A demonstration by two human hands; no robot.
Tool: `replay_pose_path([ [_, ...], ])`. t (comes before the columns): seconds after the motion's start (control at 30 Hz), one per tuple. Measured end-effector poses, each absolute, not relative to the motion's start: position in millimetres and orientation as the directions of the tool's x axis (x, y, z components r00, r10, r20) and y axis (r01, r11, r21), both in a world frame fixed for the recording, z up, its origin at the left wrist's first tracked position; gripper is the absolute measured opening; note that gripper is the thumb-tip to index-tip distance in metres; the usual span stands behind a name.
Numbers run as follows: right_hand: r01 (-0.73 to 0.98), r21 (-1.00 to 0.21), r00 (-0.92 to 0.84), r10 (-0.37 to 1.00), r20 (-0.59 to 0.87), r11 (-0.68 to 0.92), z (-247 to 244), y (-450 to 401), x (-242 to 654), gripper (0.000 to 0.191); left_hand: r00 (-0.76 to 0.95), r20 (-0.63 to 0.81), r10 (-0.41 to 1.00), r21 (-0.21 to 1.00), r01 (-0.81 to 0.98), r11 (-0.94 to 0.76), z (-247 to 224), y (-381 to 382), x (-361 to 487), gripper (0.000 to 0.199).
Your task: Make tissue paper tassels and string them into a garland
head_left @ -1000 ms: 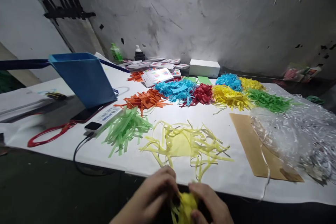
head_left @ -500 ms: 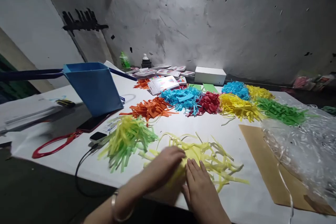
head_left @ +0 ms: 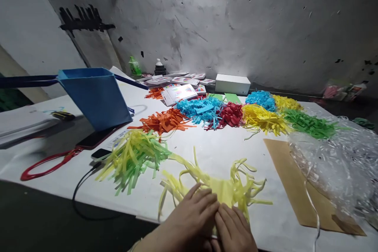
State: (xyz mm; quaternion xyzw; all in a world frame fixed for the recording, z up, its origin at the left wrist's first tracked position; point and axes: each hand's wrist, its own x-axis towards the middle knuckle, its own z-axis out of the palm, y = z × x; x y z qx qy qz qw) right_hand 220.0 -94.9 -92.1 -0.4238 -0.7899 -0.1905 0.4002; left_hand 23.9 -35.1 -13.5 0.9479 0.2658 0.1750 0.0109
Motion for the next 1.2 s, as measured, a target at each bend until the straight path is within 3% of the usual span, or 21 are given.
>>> replay_pose_path([
  [0.13, 0.760, 0.098, -0.510, 0.497, 0.702, 0.642, -76, -101, 252, 0.024, 0.743, 0.490, 0.456, 0.143, 0.447, -0.883, -27, -61, 31, 0.022],
  [0.23, 0.696, 0.102, -0.582, 0.475, 0.660, 0.711, -61, -104, 271, 0.016, 0.673, 0.578, 0.462, 0.240, 0.402, -0.884, -25, -64, 30, 0.019],
  [0.33, 0.709, -0.069, -0.494, 0.564, 0.661, 0.702, -50, -104, 271, 0.018, 0.648, 0.564, 0.512, 0.352, 0.372, -0.859, -20, -63, 28, 0.017],
  [0.43, 0.699, -0.279, -0.397, 0.681, 0.615, 0.659, -40, -99, 259, 0.021, 0.640, 0.457, 0.618, 0.499, 0.391, -0.774, -13, -65, 28, 0.018],
  [0.57, 0.713, -0.387, -0.277, 0.742, 0.611, 0.585, -30, -86, 245, 0.021, 0.490, 0.347, 0.799, 0.631, 0.509, -0.586, -9, -68, 32, 0.018],
  [0.7, 0.723, -0.432, -0.211, 0.768, 0.605, 0.539, -29, -81, 239, 0.021, 0.410, 0.348, 0.843, 0.641, 0.552, -0.533, -12, -66, 39, 0.040],
  [0.83, 0.683, -0.480, -0.169, 0.758, 0.630, 0.551, -31, -87, 242, 0.020, 0.471, 0.421, 0.775, 0.561, 0.536, -0.631, -17, -62, 39, 0.016],
  [1.03, 0.712, -0.537, -0.107, 0.825, 0.555, 0.453, -29, -84, 244, 0.021, 0.482, 0.308, 0.820, 0.611, 0.561, -0.559, -7, -54, 35, 0.015],
  [1.2, 0.770, -0.489, -0.134, 0.852, 0.506, 0.411, -27, -67, 234, 0.026, 0.378, 0.297, 0.877, 0.600, 0.641, -0.479, -6, -47, 42, 0.010],
])
